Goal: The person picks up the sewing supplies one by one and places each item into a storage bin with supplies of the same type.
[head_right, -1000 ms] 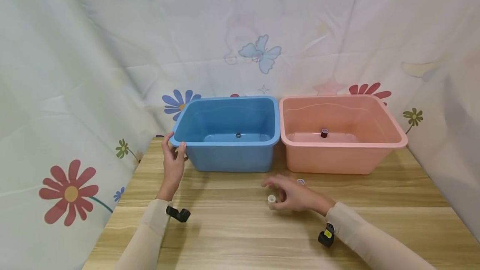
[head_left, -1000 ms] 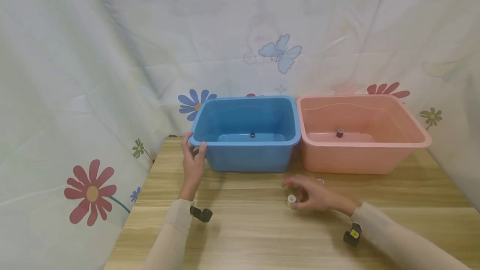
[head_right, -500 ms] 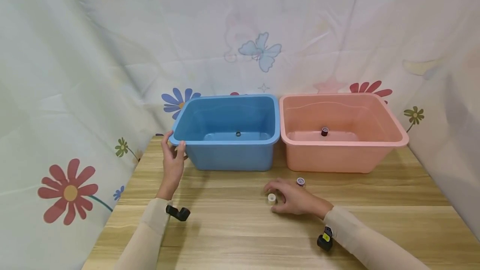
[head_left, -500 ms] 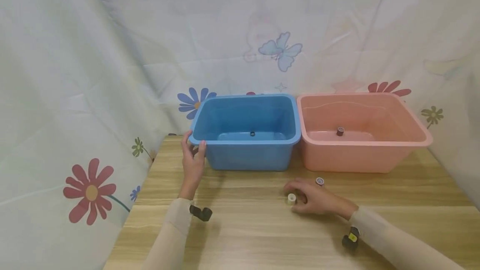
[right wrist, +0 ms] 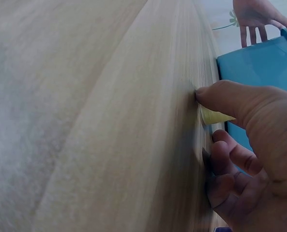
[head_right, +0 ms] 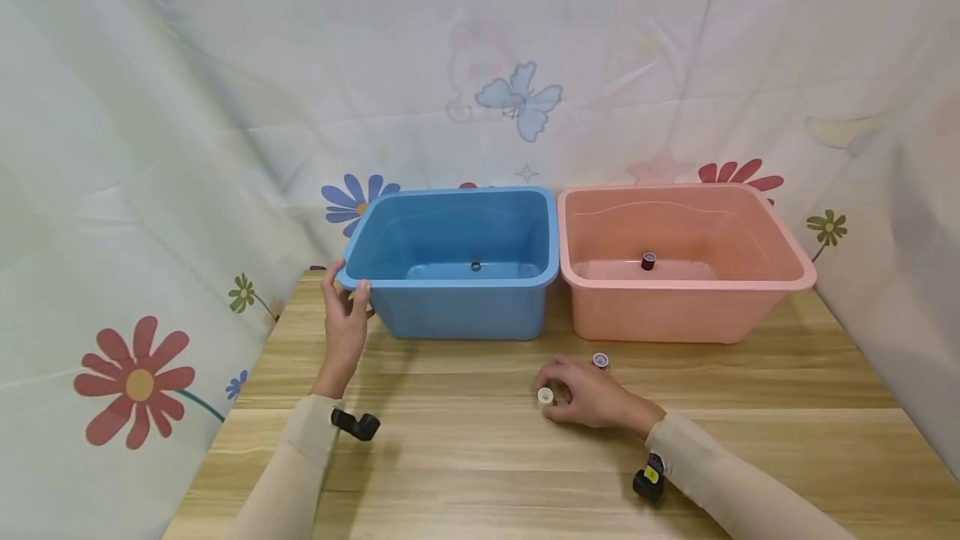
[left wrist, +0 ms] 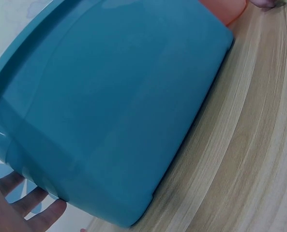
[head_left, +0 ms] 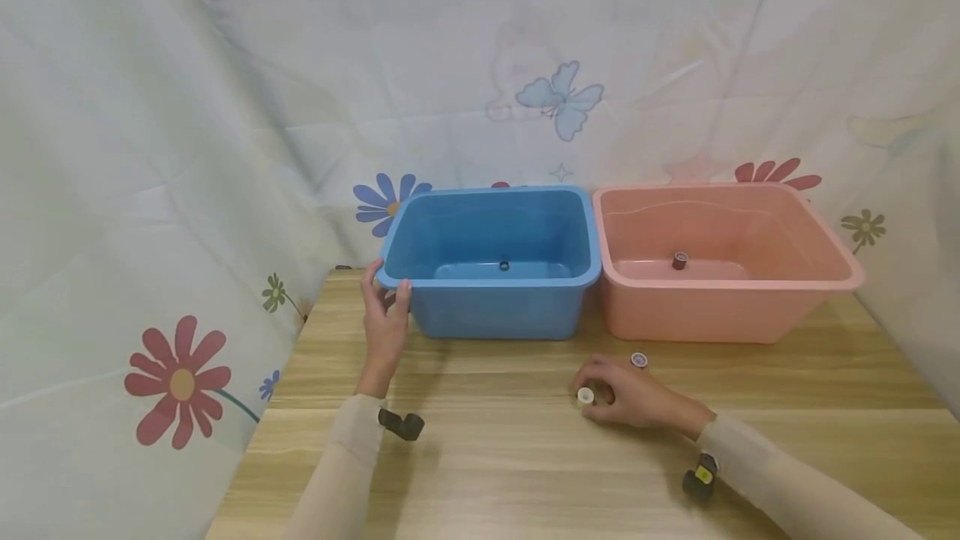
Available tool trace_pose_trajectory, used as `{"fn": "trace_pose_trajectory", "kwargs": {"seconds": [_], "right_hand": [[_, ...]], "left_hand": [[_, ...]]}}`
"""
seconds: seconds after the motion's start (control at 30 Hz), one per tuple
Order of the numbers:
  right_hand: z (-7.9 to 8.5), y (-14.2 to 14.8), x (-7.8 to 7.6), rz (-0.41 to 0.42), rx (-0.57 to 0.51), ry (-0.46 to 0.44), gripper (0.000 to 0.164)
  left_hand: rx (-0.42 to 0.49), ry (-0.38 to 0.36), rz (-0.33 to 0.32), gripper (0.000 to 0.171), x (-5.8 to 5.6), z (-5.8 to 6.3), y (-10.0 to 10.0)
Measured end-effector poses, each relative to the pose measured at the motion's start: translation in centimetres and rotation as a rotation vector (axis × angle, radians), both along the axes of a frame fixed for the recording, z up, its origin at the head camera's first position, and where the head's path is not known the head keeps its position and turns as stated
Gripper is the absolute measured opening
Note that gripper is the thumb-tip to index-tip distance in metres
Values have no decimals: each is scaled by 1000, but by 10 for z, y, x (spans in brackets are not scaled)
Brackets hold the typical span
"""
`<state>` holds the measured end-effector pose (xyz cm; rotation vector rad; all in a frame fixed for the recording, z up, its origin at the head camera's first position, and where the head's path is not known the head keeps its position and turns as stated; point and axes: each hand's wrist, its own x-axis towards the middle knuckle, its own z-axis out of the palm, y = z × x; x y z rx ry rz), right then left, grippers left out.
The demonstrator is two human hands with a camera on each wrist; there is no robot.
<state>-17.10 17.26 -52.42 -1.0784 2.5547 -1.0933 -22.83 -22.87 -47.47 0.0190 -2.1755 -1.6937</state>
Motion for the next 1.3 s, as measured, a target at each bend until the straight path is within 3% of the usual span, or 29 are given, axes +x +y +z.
{"fn": "trace_pose_trajectory", "kwargs": {"seconds": [0.33,0.67,0.97,1.3], "right_hand": [[-3,1,-2,-6,7,25,26],[1,2,-6,21,-57,14,22],[31,3,-8,21,-113,65,24],[64,5,-5,29,-101,74,24]], "left_hand": [[-26,25,0,59,0,-3,0],[-26,20,-3,59,0,-3,0],[-15,21,-2,59,-1,-4,-1],[-13,28,-14,60,-1,-4,-1]]}}
